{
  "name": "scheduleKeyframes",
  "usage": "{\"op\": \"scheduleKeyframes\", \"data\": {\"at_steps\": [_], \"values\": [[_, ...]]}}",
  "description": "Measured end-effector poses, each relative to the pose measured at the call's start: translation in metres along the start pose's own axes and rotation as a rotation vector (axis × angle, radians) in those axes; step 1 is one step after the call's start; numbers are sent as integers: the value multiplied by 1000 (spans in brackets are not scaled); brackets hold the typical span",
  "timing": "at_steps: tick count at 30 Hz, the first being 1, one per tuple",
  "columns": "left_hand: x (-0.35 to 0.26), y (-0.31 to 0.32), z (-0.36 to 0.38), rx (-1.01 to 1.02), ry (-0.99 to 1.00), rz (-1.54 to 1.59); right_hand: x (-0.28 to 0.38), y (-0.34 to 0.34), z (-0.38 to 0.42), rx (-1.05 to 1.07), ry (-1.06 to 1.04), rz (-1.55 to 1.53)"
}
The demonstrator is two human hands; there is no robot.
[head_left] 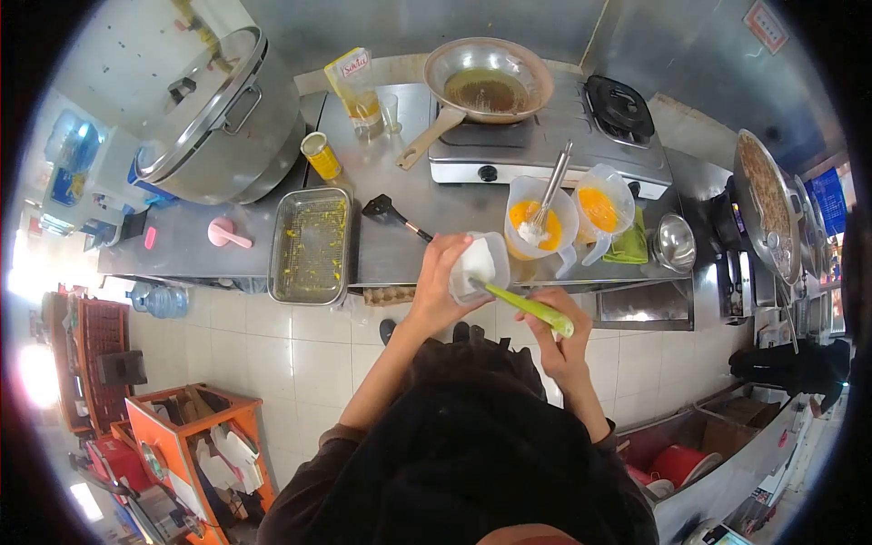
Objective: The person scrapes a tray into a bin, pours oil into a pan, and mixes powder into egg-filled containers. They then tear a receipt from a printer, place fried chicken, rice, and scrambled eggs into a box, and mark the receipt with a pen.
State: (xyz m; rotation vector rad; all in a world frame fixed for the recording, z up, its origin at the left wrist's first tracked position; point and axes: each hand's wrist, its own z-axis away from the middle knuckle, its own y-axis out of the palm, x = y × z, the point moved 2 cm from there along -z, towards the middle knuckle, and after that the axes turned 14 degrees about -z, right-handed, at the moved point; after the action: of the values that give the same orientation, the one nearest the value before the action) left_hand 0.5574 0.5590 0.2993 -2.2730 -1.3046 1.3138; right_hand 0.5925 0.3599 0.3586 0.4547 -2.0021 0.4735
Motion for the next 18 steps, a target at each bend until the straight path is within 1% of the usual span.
{"op": "scheduleKeyframes", "data": {"at_steps": [2,3,4,6,7,8,10,14,16,18], "values": [[-3,0,-7,29,124,-89,4,7,4,-113,178,-245],[-2,1,-11,27,124,-90,1,10,8,-275,224,-386],[-1,2,-13,38,105,-88,-3,10,5,-274,228,-387],[-5,2,-12,54,78,-86,-17,4,1,-574,346,-647],[-6,2,-13,38,57,-95,-34,-5,5,-614,417,-726],[-7,2,-16,19,38,-104,-43,-11,7,-608,414,-727],[-5,6,-17,10,42,-102,-56,-18,11,-672,541,-838],[-5,14,-19,1,52,-67,-64,-31,8,-692,580,-879],[-8,14,-18,39,2,-35,-77,-39,14,-719,604,-1018],[-6,20,-27,40,-23,-5,-74,-44,12,-725,588,-988]]}}
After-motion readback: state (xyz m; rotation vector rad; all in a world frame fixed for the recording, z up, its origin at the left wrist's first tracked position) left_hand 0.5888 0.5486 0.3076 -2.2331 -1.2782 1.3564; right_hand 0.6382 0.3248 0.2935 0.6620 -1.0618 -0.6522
